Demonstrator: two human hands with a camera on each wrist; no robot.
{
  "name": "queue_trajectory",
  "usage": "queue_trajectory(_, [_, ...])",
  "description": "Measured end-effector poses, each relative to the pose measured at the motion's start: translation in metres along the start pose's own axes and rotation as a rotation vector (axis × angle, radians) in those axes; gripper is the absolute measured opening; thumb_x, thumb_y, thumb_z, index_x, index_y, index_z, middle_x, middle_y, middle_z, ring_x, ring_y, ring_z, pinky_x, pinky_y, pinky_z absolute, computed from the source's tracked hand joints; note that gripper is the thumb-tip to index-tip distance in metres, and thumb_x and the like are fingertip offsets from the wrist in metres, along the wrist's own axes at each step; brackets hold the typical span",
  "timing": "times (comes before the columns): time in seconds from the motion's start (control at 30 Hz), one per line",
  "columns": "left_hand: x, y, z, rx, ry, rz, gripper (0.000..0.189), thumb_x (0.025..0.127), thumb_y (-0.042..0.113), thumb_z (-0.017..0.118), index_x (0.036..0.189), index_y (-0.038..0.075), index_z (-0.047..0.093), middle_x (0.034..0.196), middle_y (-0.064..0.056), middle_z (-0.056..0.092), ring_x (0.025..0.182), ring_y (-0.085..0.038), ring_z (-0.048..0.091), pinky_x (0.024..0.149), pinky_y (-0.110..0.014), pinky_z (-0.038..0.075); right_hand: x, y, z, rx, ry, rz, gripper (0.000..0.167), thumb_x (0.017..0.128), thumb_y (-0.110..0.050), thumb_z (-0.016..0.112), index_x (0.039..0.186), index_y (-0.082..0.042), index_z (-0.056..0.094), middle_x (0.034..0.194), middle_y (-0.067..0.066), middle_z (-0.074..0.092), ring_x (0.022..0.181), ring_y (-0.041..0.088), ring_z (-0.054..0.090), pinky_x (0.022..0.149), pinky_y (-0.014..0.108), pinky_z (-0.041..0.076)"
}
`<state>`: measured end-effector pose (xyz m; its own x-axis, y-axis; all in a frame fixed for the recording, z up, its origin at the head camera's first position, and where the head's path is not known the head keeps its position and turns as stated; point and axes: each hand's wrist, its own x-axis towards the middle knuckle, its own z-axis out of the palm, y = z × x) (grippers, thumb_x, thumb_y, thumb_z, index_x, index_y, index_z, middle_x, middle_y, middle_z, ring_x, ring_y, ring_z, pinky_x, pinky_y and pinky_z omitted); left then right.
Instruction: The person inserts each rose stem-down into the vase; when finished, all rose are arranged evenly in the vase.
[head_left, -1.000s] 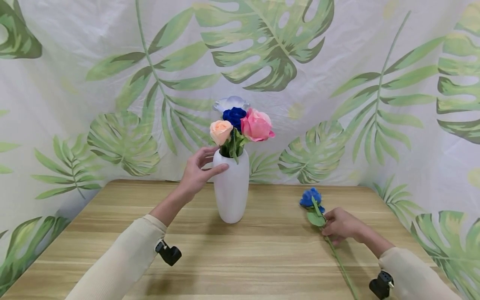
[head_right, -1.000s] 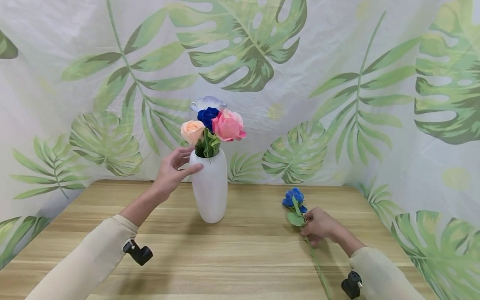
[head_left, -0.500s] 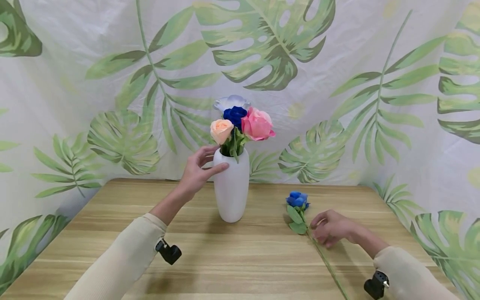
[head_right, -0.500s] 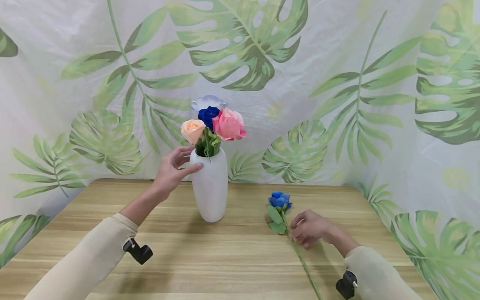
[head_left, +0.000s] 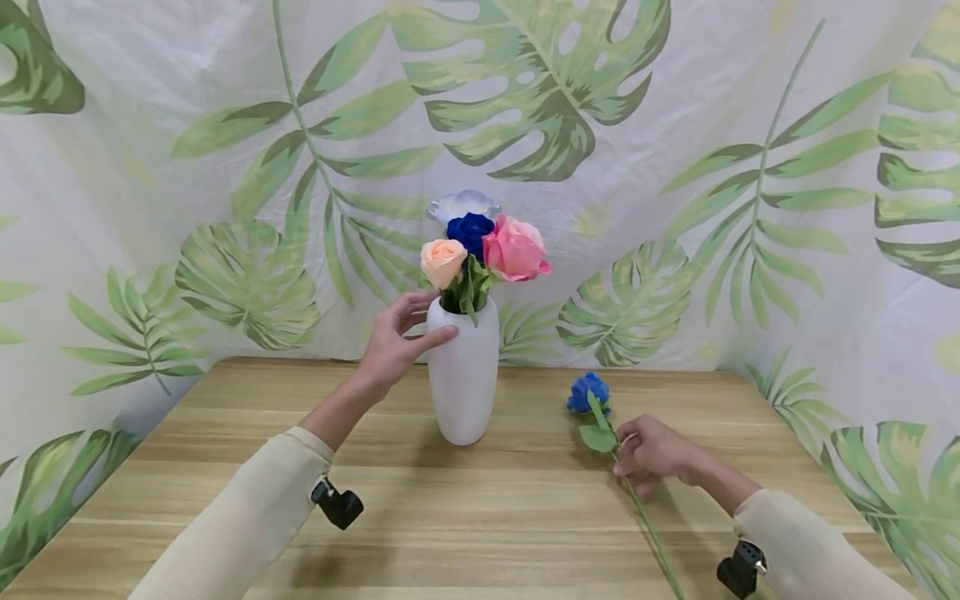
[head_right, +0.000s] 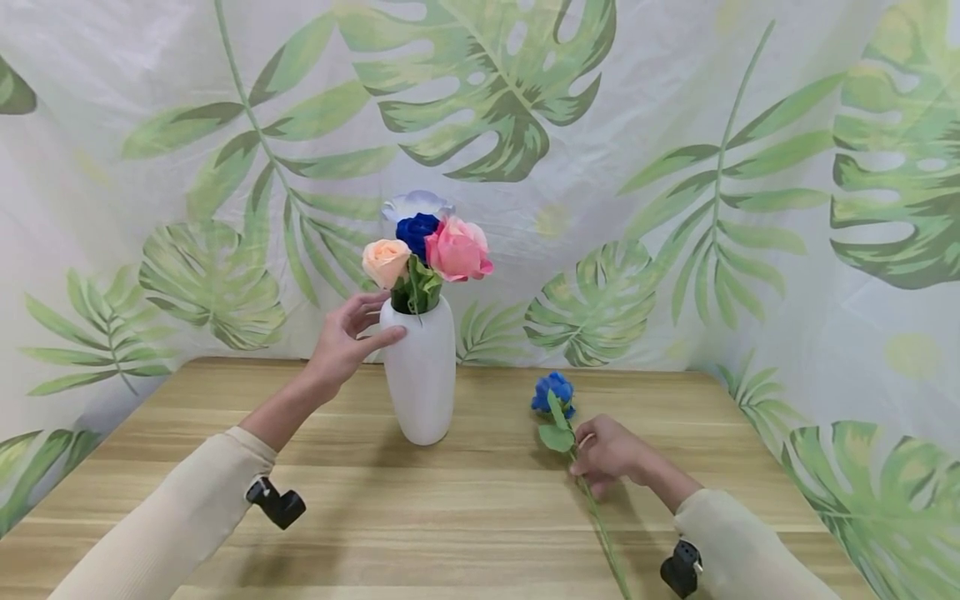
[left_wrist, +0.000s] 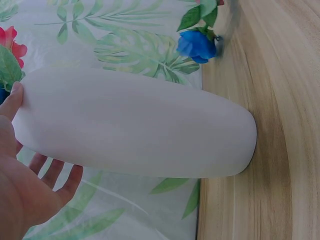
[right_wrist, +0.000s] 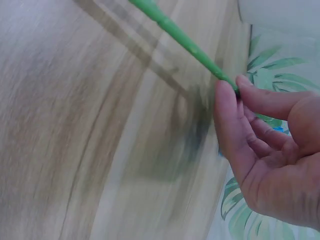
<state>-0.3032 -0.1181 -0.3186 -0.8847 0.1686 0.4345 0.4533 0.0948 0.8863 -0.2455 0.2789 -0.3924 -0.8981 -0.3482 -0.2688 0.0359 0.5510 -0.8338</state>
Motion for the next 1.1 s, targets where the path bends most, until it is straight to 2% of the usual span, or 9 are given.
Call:
queue_trajectory(0.13, [0.000, 0.000, 0.001, -0.001, 0.001, 0.002, 0.053, 0.093, 0.004, 0.076, 0.141, -0.002, 0.053, 0.152, -0.015, 0.052, 0.135, -0.034, 0.053, 0.109, -0.052, 0.049, 0.000, -0.004, -0.002, 0.033, 0.023, -0.054, 0.048, 0.088, 0.008, 0.074, 0.127, 0.024, 0.049, 0.089, 0.012, 0.067, 0.070, 0.020, 0.069, 0.059, 0.040, 0.063])
queue_trajectory(0.23, [0.000, 0.000, 0.001, 0.003, -0.001, 0.003, 0.053, 0.093, 0.004, 0.075, 0.141, -0.002, 0.053, 0.152, -0.015, 0.052, 0.135, -0.034, 0.054, 0.108, -0.051, 0.049, 0.002, -0.009, -0.003, 0.057, 0.034, -0.083, 0.048, 0.089, 0.005, 0.075, 0.127, 0.023, 0.052, 0.088, 0.011, 0.071, 0.070, 0.018, 0.069, 0.062, 0.042, 0.063])
queue_trajectory(0.4, [0.000, 0.000, 0.000, 0.003, -0.002, 0.001, 0.052, 0.094, 0.004, 0.075, 0.141, -0.002, 0.053, 0.152, -0.015, 0.052, 0.134, -0.034, 0.054, 0.108, -0.052, 0.049, 0.005, -0.018, -0.003, 0.125, 0.046, -0.103, 0.042, 0.090, 0.002, 0.076, 0.124, 0.017, 0.056, 0.087, 0.010, 0.074, 0.068, 0.017, 0.067, 0.062, 0.041, 0.063])
queue_trajectory(0.63, [0.000, 0.002, 0.000, 0.009, -0.002, 0.004, 0.053, 0.094, 0.003, 0.075, 0.142, -0.003, 0.053, 0.151, -0.016, 0.052, 0.135, -0.034, 0.053, 0.109, -0.052, 0.048, 0.005, -0.027, 0.001, 0.240, 0.077, -0.134, 0.030, 0.094, -0.001, 0.073, 0.116, 0.010, 0.057, 0.089, 0.008, 0.069, 0.078, 0.020, 0.073, 0.062, 0.034, 0.062])
queue_trajectory(0.8, [-0.001, 0.001, -0.001, 0.009, -0.003, 0.002, 0.053, 0.094, 0.002, 0.074, 0.142, -0.003, 0.052, 0.152, -0.016, 0.051, 0.136, -0.034, 0.053, 0.109, -0.052, 0.048, 0.005, -0.033, 0.005, 0.357, 0.117, -0.159, 0.020, 0.097, 0.003, 0.067, 0.114, 0.008, 0.057, 0.091, 0.006, 0.069, 0.083, 0.019, 0.075, 0.066, 0.035, 0.063])
queue_trajectory(0.97, [-0.001, 0.000, 0.000, 0.011, -0.001, 0.001, 0.053, 0.094, 0.003, 0.074, 0.142, -0.003, 0.053, 0.151, -0.015, 0.052, 0.135, -0.033, 0.054, 0.108, -0.051, 0.049, 0.001, -0.042, 0.006, 0.497, 0.079, -0.176, 0.018, 0.101, 0.007, 0.060, 0.118, 0.005, 0.056, 0.098, 0.007, 0.073, 0.090, 0.018, 0.075, 0.074, 0.037, 0.064])
queue_trajectory(1.1, [0.000, 0.000, 0.000, 0.012, -0.002, 0.003, 0.053, 0.094, 0.004, 0.075, 0.142, -0.002, 0.053, 0.151, -0.014, 0.052, 0.134, -0.033, 0.054, 0.107, -0.052, 0.050, -0.002, -0.049, 0.007, 0.560, 0.037, -0.190, 0.020, 0.101, 0.009, 0.058, 0.120, 0.003, 0.056, 0.100, 0.008, 0.075, 0.093, 0.019, 0.074, 0.080, 0.042, 0.064])
